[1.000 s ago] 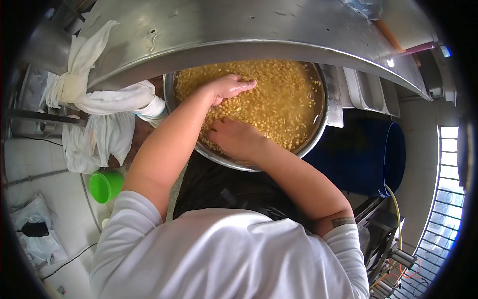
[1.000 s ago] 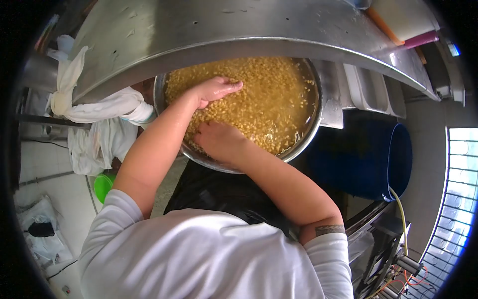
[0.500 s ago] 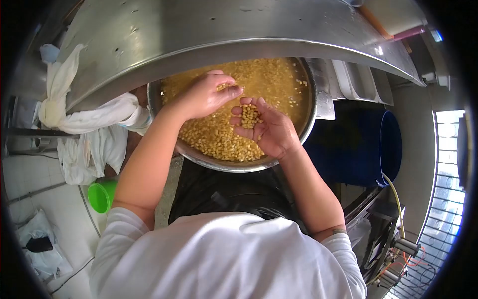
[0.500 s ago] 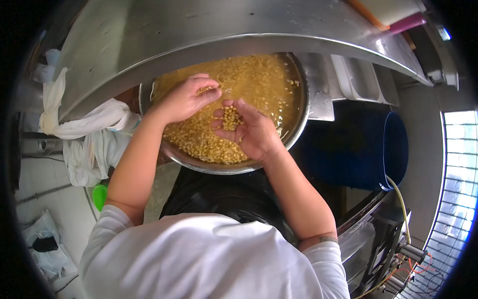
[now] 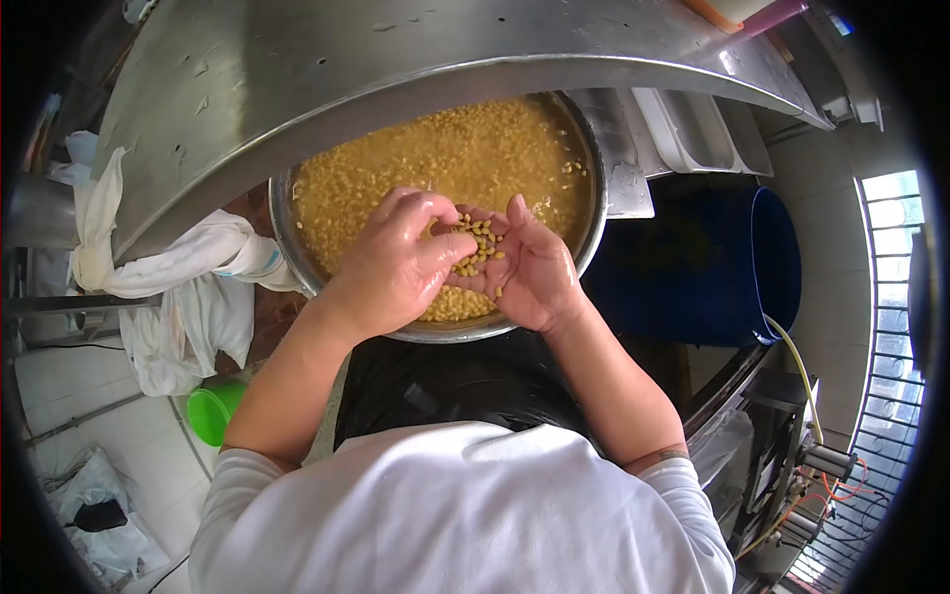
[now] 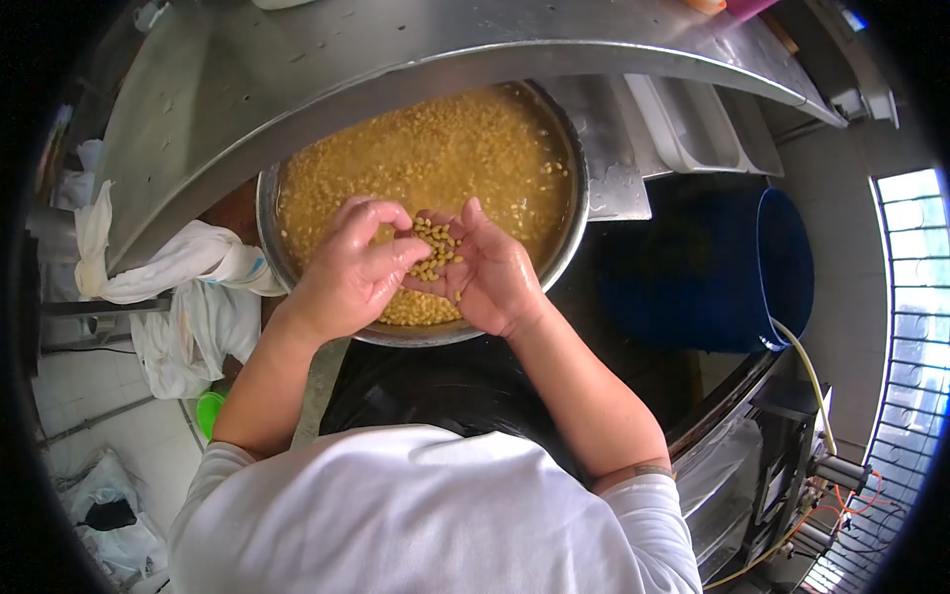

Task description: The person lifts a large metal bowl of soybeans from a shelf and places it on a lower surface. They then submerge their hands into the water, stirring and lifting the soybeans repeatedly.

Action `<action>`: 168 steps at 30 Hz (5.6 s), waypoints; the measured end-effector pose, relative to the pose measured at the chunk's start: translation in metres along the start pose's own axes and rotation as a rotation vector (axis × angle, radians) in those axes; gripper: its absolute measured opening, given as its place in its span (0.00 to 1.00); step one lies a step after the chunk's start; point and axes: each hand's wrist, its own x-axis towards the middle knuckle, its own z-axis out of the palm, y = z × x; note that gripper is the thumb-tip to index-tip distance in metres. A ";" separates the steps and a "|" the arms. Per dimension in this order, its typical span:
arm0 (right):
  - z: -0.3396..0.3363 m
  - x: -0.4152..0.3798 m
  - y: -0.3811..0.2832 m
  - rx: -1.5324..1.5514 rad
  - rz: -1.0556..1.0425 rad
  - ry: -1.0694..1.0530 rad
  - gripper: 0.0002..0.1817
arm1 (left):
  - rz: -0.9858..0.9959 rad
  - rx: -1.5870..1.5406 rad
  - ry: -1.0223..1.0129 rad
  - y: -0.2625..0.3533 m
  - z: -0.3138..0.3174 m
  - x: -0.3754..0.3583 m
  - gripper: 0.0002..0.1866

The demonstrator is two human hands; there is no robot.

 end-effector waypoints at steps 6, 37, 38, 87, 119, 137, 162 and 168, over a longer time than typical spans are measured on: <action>0.004 -0.006 -0.002 0.012 0.005 -0.046 0.38 | -0.014 -0.071 -0.060 -0.004 0.010 -0.004 0.16; -0.019 0.014 -0.010 -1.746 -0.353 0.114 0.36 | -0.572 -1.016 0.120 -0.047 0.043 -0.024 0.03; -0.018 0.014 -0.006 -1.745 -0.354 0.114 0.36 | -0.572 -1.016 0.120 -0.048 0.043 -0.027 0.03; -0.182 -0.159 -0.011 0.285 -0.655 0.683 0.04 | -0.580 0.322 -0.246 -0.101 0.052 -0.019 0.21; -0.054 0.042 -0.050 -2.205 0.111 0.382 0.69 | -1.128 0.260 -0.313 -0.168 0.048 -0.032 0.43; -0.116 0.133 -0.085 -1.673 0.191 0.388 0.74 | -1.497 -0.646 -0.135 -0.329 0.071 -0.056 0.41; -0.040 0.088 -0.049 -0.598 0.231 0.174 0.50 | -1.263 -1.538 -0.321 -0.191 0.068 0.012 0.28; -0.042 0.089 -0.043 -0.333 0.213 0.025 0.33 | -1.319 -1.381 -0.180 -0.189 0.058 0.008 0.27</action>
